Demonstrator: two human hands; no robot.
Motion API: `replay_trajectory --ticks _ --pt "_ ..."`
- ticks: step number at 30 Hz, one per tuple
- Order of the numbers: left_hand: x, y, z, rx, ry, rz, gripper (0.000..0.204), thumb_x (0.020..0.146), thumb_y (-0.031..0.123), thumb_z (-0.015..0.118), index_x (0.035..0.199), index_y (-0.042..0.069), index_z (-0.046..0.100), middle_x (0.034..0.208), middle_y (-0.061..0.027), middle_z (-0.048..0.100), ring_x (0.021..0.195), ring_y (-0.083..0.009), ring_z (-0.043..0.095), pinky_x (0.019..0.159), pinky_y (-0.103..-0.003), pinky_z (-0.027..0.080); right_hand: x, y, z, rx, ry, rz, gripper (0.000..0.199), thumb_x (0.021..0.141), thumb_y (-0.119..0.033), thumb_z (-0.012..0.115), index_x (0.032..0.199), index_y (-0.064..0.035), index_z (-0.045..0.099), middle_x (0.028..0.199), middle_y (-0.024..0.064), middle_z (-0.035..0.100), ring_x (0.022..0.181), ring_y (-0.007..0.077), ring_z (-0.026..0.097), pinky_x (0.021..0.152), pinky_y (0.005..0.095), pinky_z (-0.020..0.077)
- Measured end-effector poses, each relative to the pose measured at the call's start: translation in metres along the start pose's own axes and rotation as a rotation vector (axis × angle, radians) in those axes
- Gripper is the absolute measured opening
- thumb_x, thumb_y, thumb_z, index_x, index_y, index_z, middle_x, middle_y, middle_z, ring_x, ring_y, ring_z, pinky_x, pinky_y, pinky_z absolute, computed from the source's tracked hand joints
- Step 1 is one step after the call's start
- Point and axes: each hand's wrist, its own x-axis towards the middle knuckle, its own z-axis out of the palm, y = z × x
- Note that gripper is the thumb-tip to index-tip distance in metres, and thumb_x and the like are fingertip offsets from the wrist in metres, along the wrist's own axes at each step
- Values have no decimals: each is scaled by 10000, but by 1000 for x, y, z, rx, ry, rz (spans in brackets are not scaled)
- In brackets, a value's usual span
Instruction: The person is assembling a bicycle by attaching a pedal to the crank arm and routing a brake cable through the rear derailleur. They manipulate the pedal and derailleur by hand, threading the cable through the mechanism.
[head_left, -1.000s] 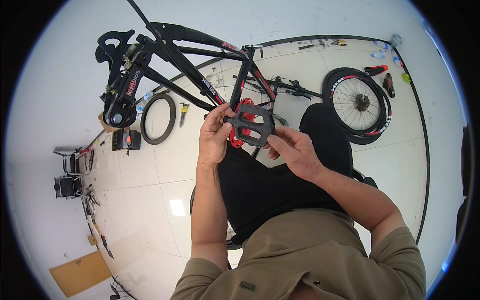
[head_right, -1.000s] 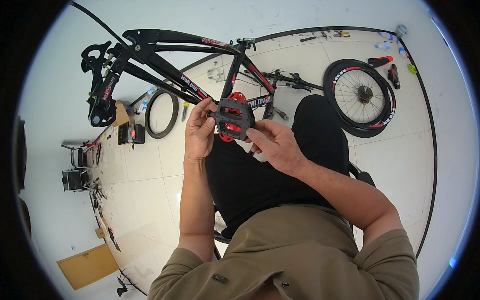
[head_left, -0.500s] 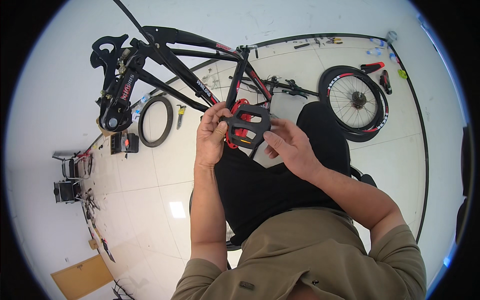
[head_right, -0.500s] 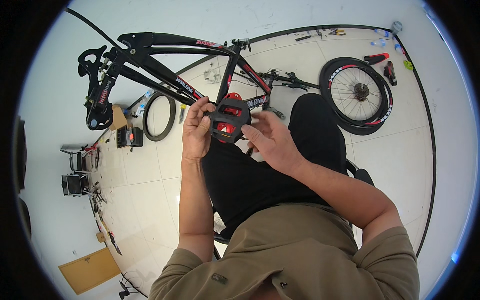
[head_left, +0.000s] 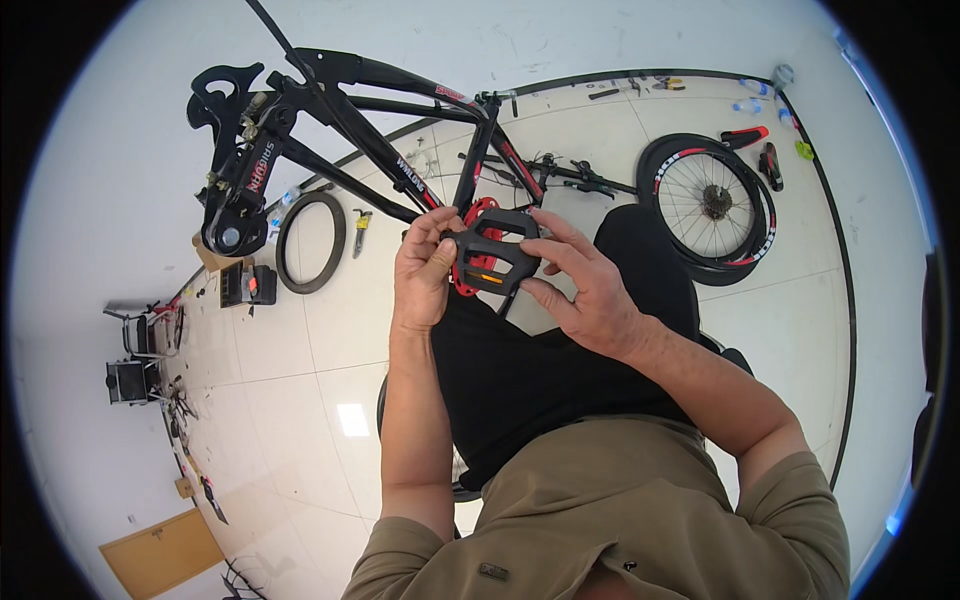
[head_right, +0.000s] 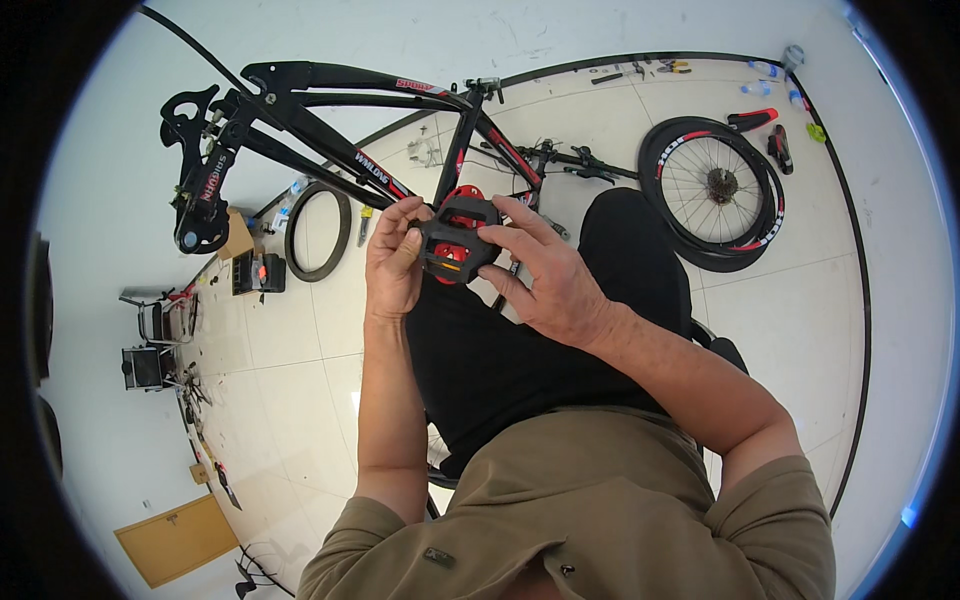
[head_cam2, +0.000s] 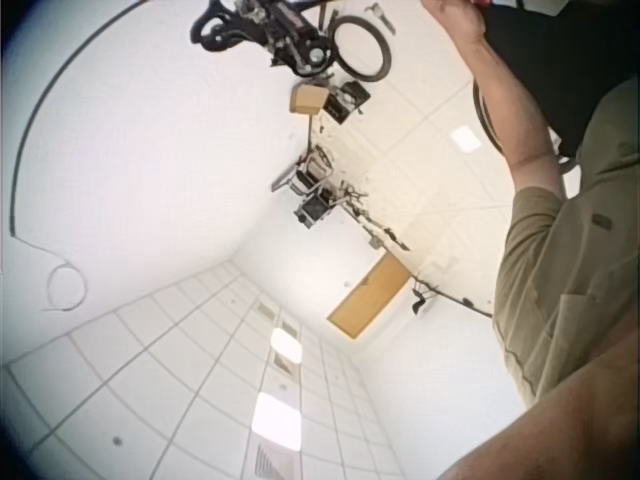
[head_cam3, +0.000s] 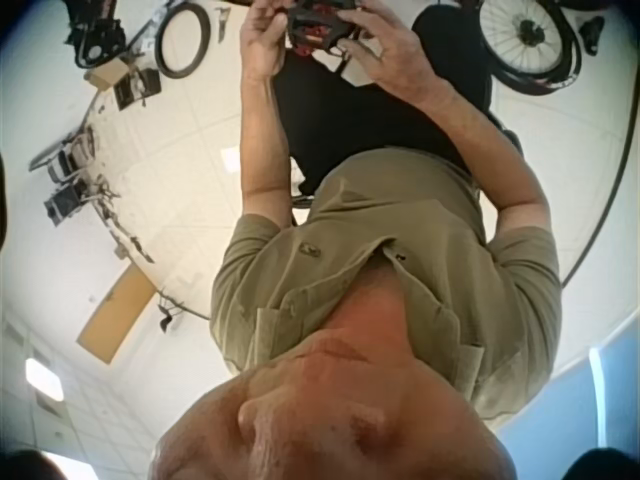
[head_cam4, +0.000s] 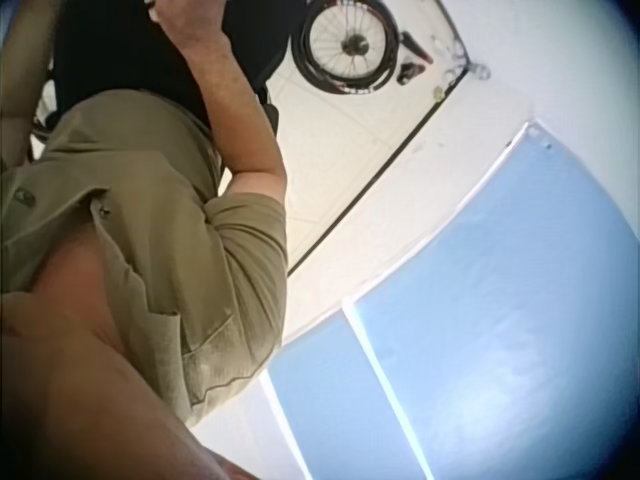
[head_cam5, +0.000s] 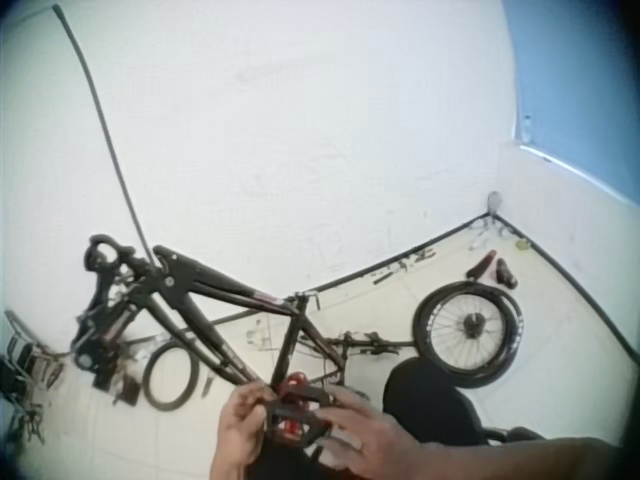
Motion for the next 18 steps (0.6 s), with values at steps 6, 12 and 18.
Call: replay_trajectory --ticks 6,12,18 --pt "-4 2 -2 -65 -24 -16 402 966 23 604 1361 -14 535 1190 -121 638 1122 -194 608 1013 -326 482 2 -3 -1 -9 3 -34 491 838 -44 772 1280 -30 559 1436 225 478 1031 350 657 800 362 569" --pt "-5 -1 -3 -146 10 -2 447 940 -98 554 1380 -20 527 1258 -210 650 1164 -260 648 1030 -357 519 2 1 1 -29 28 -10 471 847 -33 765 1268 -37 554 1416 200 498 953 305 669 789 361 568" --pt "0 1 4 154 3 202 500 904 -155 573 1383 -21 525 1250 -206 653 1134 -276 661 966 -345 563 2 4 1 72 65 45 388 895 -58 732 1246 -17 573 1284 184 578 927 226 672 779 317 570"
